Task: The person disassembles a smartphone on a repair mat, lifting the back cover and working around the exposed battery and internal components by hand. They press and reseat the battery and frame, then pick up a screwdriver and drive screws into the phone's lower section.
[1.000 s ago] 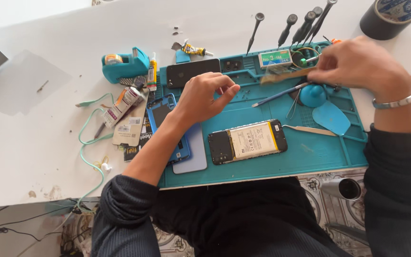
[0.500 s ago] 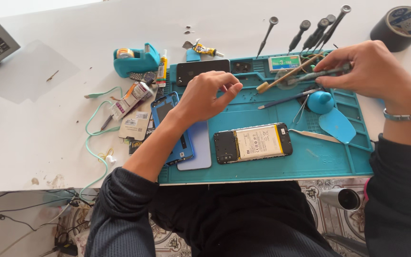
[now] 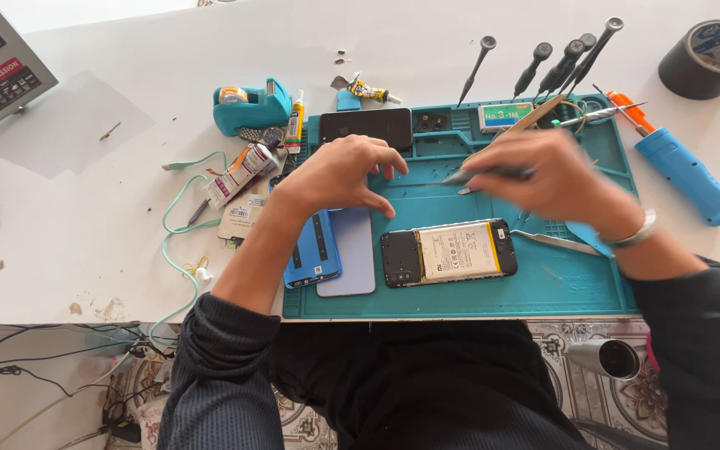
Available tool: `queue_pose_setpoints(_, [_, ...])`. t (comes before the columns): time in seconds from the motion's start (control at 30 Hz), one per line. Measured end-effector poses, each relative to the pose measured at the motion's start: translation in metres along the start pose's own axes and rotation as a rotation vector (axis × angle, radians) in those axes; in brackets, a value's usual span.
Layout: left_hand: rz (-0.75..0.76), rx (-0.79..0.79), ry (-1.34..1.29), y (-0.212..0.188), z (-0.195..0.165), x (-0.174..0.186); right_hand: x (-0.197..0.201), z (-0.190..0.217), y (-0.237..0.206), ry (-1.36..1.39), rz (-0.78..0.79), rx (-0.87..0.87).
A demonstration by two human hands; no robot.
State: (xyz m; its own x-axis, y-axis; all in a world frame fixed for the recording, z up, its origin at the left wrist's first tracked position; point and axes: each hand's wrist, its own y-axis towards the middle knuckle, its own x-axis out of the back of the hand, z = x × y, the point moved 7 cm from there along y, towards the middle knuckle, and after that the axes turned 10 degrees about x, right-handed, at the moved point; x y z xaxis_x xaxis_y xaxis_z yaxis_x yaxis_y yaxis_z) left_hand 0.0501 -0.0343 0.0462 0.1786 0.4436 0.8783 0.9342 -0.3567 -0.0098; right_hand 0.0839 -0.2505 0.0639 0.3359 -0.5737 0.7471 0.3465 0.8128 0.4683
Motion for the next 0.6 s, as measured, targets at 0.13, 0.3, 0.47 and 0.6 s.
queue_pose_setpoints(0.13, [-0.021, -0.019, 0.019, 0.001, -0.002, -0.001, -0.032, 0.018, 0.010, -0.078, 0.088, 0.019])
queue_pose_setpoints(0.3, [-0.027, -0.014, 0.008, 0.000, -0.003, -0.004, -0.033, 0.019, 0.013, -0.041, 0.078, -0.029])
queue_pose_setpoints(0.47, [-0.049, -0.025, -0.032, 0.000, -0.009, -0.005, -0.028, 0.018, 0.011, 0.008, 0.055, -0.041])
queue_pose_setpoints(0.6, [-0.074, -0.015, -0.022, 0.001, -0.012, -0.007, -0.027, 0.018, 0.011, -0.004, 0.033, -0.037])
